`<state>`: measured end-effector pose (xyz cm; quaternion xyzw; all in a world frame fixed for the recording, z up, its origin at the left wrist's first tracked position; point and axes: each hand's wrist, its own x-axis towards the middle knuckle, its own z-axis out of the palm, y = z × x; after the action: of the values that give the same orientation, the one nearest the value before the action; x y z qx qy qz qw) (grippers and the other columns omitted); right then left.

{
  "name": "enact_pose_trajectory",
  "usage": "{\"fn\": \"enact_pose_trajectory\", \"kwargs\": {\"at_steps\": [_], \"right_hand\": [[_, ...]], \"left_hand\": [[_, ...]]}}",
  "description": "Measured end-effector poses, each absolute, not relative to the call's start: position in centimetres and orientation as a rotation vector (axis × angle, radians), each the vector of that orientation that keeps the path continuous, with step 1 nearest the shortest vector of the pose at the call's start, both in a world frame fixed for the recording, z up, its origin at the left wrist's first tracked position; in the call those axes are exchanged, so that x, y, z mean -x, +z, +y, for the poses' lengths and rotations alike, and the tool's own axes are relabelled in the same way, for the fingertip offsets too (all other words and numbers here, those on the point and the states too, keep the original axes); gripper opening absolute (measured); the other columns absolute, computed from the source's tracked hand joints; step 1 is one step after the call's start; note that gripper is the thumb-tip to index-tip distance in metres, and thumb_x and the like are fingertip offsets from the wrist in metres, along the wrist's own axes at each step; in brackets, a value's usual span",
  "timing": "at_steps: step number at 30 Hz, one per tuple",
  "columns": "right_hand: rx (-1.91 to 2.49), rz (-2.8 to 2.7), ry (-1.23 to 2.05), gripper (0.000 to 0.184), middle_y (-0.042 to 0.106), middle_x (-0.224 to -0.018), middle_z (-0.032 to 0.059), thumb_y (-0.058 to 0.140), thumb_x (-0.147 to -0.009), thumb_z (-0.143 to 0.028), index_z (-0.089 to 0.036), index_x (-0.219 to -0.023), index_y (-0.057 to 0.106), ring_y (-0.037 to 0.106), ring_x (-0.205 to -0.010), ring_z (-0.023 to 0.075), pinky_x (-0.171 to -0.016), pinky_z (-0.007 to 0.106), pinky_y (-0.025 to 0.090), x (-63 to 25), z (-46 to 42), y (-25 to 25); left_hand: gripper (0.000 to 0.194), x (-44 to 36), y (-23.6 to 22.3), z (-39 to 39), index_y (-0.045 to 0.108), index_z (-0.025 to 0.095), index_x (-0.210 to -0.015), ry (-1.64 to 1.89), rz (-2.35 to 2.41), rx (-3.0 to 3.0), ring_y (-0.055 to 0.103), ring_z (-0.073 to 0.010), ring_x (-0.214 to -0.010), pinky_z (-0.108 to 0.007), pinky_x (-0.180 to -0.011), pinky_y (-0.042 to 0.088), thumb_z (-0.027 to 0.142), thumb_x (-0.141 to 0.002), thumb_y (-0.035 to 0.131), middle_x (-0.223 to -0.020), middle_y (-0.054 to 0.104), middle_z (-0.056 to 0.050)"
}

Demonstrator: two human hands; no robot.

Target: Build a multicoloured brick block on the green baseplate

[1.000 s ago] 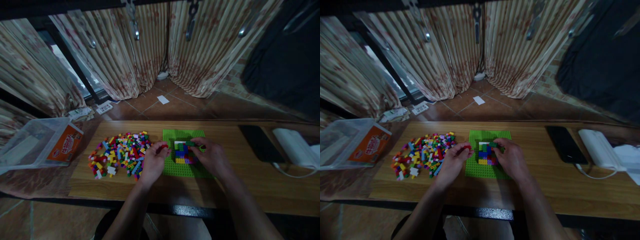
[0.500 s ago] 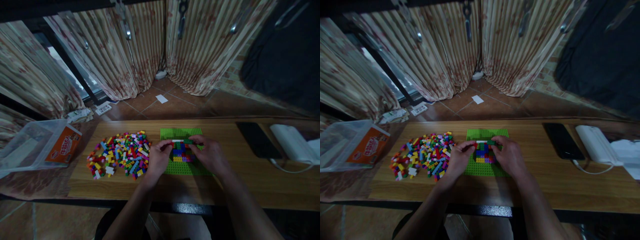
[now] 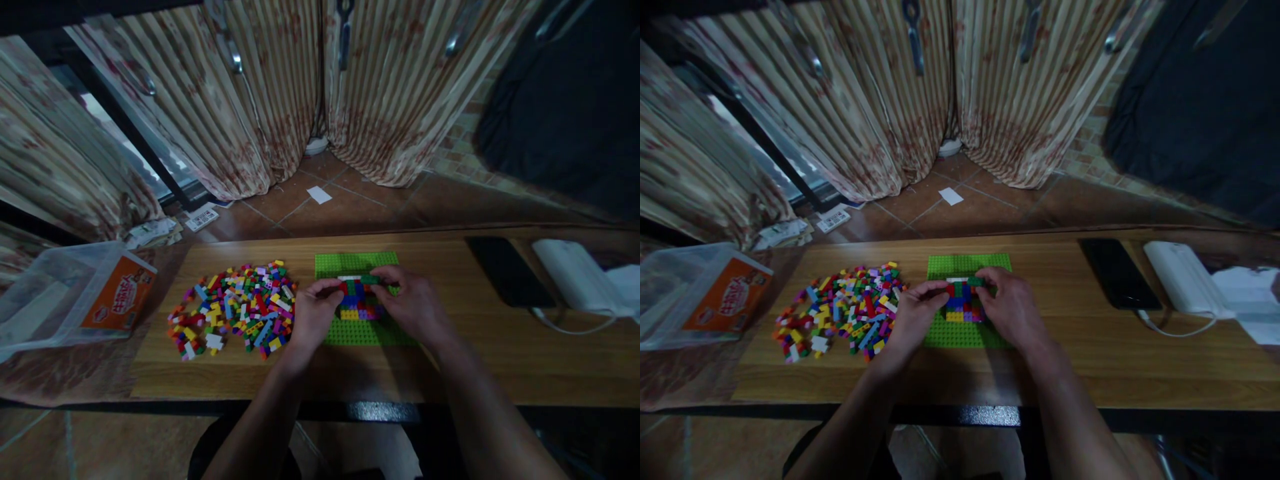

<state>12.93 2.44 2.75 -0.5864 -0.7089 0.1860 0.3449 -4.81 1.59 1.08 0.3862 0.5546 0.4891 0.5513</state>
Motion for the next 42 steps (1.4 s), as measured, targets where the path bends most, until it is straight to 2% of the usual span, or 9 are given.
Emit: {"fn": "enact_pose_trajectory", "kwargs": {"at_steps": [6,11,19,32,38,42], "right_hand": [[1.548,-1.774,0.484,0.024,0.071,-0.088,0.0054,0.056,-0.079,-0.028,-0.023,-0.099,0.068,0.066,-0.076,0.0215,-0.072,0.037,0.054,-12.9,2.4,3.1],[1.548,-1.769,0.465,0.026,0.071,-0.090,0.0062,0.055,-0.081,-0.029,-0.022,-0.102,0.068,0.066,-0.078,0.0216,-0.075,0.038,0.053,-12.8,2.5,3.2],[1.552,-1.764,0.493,0.025,0.072,-0.092,0.0068,0.056,-0.081,-0.029,-0.021,-0.101,0.069,0.066,-0.078,0.0215,-0.076,0.038,0.053,-12.6,2.5,3.0],[1.498,-1.415,0.815,0.022,0.073,-0.085,0.0036,0.068,-0.073,-0.030,-0.021,-0.093,0.072,0.067,-0.075,0.0196,-0.069,0.034,0.054,-12.0,2.6,3.1],[1.341,-1.147,1.028,0.023,0.069,-0.079,-0.0004,0.074,-0.069,-0.030,-0.022,-0.090,0.072,0.062,-0.067,0.0130,-0.065,0.029,0.052,-12.2,2.7,3.4],[1.220,-0.956,1.125,0.025,0.065,-0.075,-0.0024,0.078,-0.062,-0.026,-0.023,-0.086,0.072,0.059,-0.061,0.0100,-0.059,0.026,0.050,-12.8,2.7,3.5]], "left_hand": [[0.019,4.5,0.2,1.9,0.071,0.014,-0.093,1.181,1.416,-0.971,0.062,-0.0120,-0.067,-0.022,-0.064,0.049,0.024,-0.081,0.061,-0.078,0.070,-0.002],[0.021,4.3,-0.4,2.1,0.069,0.013,-0.094,1.160,1.537,-1.120,0.064,-0.0142,-0.070,-0.023,-0.063,0.049,0.026,-0.078,0.066,-0.079,0.070,-0.003],[0.018,4.2,0.4,2.7,0.067,0.013,-0.090,1.107,1.620,-1.184,0.063,-0.0138,-0.070,-0.023,-0.064,0.048,0.016,-0.073,0.070,-0.078,0.069,-0.003],[0.008,4.5,0.4,3.1,0.061,0.016,-0.081,1.010,1.617,-1.416,0.061,-0.0149,-0.068,-0.025,-0.064,0.045,0.014,-0.075,0.067,-0.075,0.065,-0.002],[0.003,4.6,-0.3,2.6,0.062,0.017,-0.077,1.072,1.547,-1.391,0.059,-0.0139,-0.067,-0.024,-0.064,0.044,0.018,-0.078,0.065,-0.071,0.063,0.000],[0.014,4.9,0.5,1.9,0.062,0.017,-0.078,1.179,1.472,-1.321,0.056,-0.0129,-0.064,-0.022,-0.060,0.042,0.029,-0.086,0.058,-0.069,0.060,0.000]]}}
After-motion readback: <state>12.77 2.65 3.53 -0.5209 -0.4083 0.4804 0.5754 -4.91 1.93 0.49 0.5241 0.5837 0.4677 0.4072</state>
